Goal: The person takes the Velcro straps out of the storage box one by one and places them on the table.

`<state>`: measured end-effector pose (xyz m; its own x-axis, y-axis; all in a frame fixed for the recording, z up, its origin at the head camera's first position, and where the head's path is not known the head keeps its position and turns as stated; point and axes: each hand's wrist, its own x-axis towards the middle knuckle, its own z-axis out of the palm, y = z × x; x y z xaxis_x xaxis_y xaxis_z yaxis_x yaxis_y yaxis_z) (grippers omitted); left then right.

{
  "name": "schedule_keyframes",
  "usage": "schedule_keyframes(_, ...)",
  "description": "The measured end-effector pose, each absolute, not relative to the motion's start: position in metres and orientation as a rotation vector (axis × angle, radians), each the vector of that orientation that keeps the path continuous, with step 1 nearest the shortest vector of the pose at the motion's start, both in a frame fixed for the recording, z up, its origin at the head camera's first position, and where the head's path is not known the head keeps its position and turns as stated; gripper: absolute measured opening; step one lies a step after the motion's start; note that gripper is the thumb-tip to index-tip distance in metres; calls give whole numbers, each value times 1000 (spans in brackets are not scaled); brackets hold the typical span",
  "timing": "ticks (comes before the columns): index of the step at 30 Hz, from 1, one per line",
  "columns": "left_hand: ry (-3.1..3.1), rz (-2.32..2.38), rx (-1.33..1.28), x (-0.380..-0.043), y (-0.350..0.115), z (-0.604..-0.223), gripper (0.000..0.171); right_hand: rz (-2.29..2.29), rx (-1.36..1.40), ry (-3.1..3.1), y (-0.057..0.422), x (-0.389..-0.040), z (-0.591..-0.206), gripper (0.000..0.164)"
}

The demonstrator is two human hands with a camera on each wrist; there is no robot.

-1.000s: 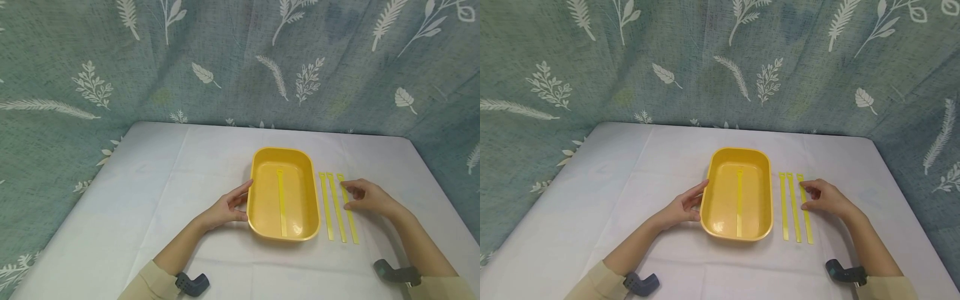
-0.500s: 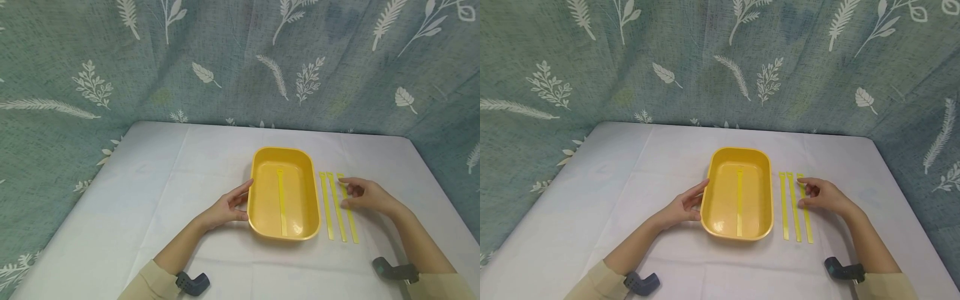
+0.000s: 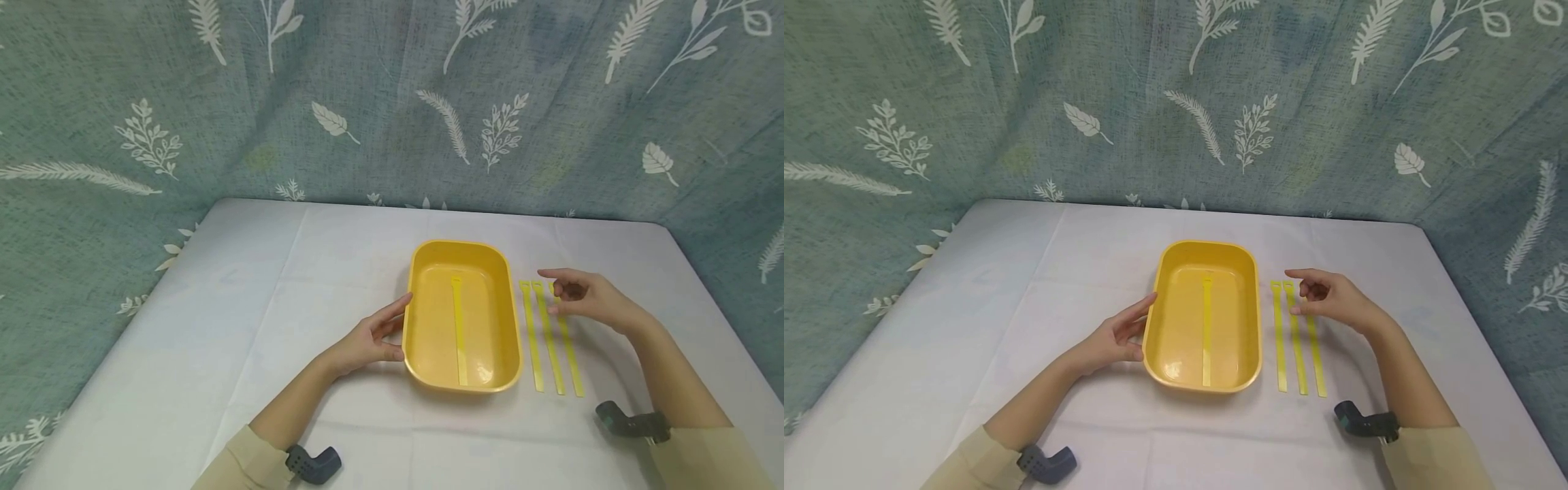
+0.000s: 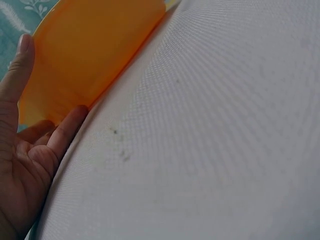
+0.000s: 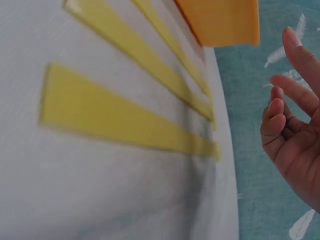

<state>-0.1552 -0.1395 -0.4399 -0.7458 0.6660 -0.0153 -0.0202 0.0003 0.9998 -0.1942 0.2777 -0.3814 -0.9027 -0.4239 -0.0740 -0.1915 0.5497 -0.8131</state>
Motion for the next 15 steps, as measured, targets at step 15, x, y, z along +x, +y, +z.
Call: schedule_keyframes(15, 1766, 1810, 669, -155, -138, -441, 100, -1444, -631, 2362, 259, -208, -355, 53)
